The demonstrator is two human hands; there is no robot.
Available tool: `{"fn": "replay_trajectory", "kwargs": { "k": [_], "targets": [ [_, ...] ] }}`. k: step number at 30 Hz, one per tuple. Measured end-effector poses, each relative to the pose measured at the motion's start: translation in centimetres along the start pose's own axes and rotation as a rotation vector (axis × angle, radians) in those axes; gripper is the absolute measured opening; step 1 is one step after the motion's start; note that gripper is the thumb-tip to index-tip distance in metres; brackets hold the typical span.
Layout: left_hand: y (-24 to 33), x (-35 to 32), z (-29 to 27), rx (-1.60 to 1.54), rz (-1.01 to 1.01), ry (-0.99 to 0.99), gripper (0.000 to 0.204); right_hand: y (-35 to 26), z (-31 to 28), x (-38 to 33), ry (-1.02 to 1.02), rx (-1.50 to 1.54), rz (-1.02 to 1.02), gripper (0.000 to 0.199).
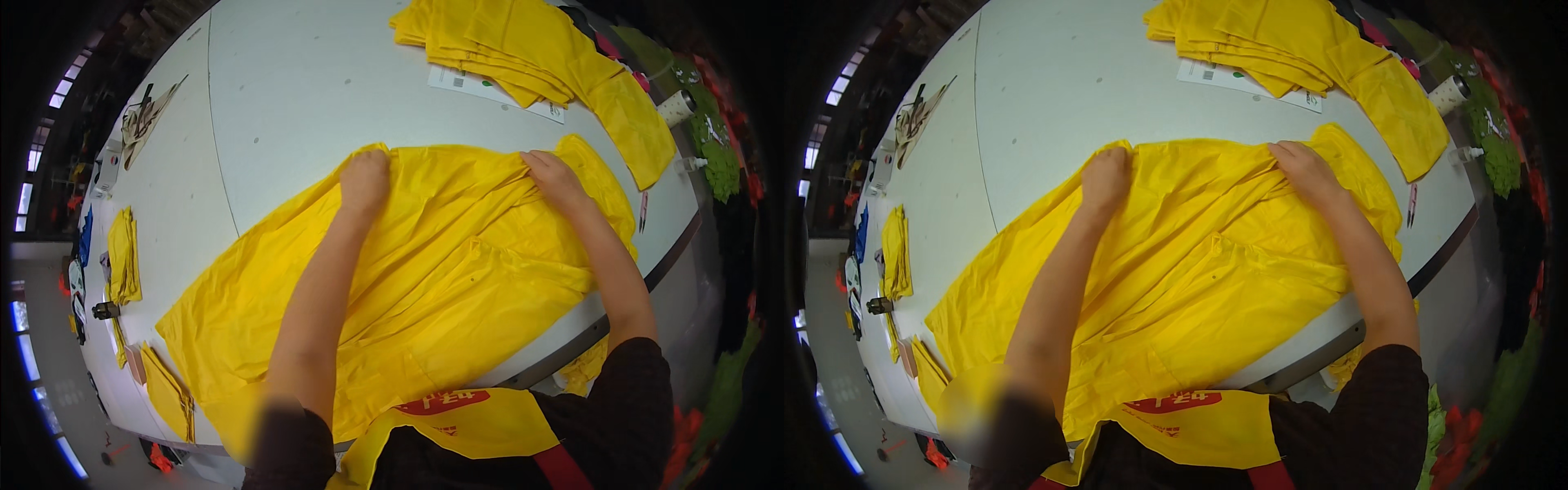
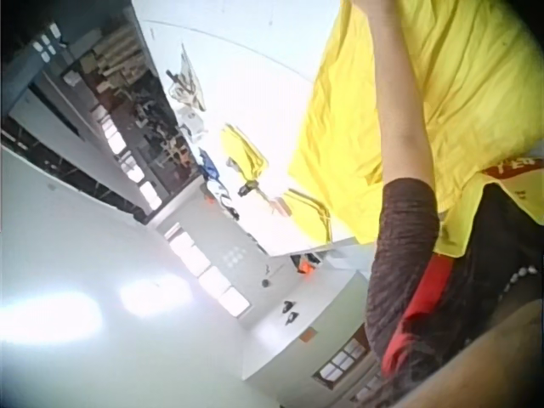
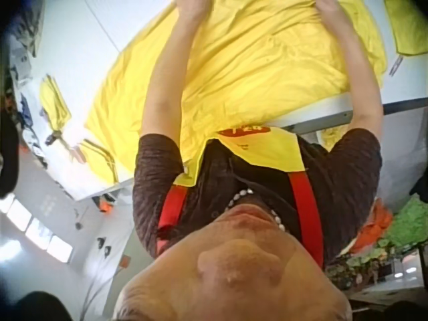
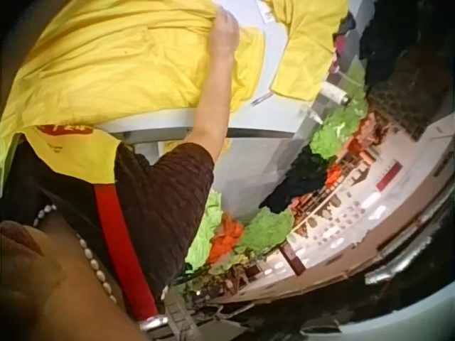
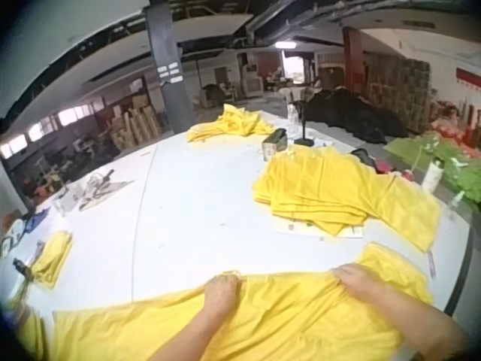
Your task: The person folds a yellow raincoat on a white table. They smooth the fabric, fold the sleeves and body, and place the folded coat into a white plastic basket.
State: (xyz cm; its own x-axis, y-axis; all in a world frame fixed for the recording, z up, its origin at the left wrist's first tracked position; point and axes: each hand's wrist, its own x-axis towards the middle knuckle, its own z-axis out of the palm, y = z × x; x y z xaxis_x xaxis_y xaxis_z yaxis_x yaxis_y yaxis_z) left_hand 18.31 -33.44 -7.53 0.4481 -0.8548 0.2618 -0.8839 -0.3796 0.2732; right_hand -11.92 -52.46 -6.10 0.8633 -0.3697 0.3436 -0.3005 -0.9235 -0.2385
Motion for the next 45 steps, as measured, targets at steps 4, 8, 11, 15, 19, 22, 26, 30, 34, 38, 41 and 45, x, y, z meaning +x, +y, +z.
{"fn": "replay_trajectory", "kwargs": {
  "k": [4, 8, 11, 15, 19, 22, 26, 30, 34, 38, 41, 45],
  "targets": [
    [-0.7, 3.1, -4.1, -0.18, -0.243, -0.089, 0.034, 0.7, -1.7, -0.7, 0.251, -0.08, -0.077, 0.028],
    [-2.4, 3.5, -2.8, -0.185, -0.35, -0.117, 0.039, 0.8, -1.5, -1.7, 0.343, -0.126, -0.071, 0.028],
    [-2.4, 3.7, -3.3, -0.323, -0.494, -0.225, 0.043, 0.8, -1.0, -2.4, 0.208, -0.15, 0.007, 0.028],
    [-4.6, 1.5, -4.3, -0.778, -0.585, -0.179, 0.052, -1.5, -2.2, -1.2, -0.039, -0.208, 0.214, 0.032],
    [-8.2, -5.0, -7.5, -0.582, -0.414, -0.395, 0.054, -6.4, -3.0, 1.9, 0.02, -0.161, 0.215, 0.039],
    [-8.9, -10.4, -11.0, -0.417, -0.443, -0.52, 0.05, -11.5, -1.7, 4.6, 0.009, 0.031, 0.012, 0.051],
    [-10.5, -17.5, -14.6, -0.185, -0.462, -0.345, 0.039, -12.4, 4.1, 3.2, -0.365, -0.21, 0.128, 0.072],
    [-14.4, -24.3, -19.1, -0.01, -0.56, -0.322, 0.035, -13.2, 2.9, 5.6, -0.548, -0.148, 0.258, 0.065],
    [-17.0, -28.6, -23.0, 0.147, -0.721, -0.384, 0.048, -15.9, 4.3, 10.6, -0.259, 0.107, 0.002, 0.055],
    [-21.5, -31.0, -24.6, -0.147, -0.873, -0.435, 0.045, -20.3, 7.1, 14.8, -0.208, 0.188, -0.259, 0.038],
    [-22.6, -28.5, -25.8, -0.29, -0.898, -0.39, 0.036, -18.6, 10.6, 17.3, -0.438, -0.021, -0.151, 0.026],
    [-27.7, -24.8, -25.0, -0.153, -0.626, 0.08, 0.03, -18.3, 10.6, 19.3, -0.319, 0.09, 0.016, 0.024]
  ]
}}
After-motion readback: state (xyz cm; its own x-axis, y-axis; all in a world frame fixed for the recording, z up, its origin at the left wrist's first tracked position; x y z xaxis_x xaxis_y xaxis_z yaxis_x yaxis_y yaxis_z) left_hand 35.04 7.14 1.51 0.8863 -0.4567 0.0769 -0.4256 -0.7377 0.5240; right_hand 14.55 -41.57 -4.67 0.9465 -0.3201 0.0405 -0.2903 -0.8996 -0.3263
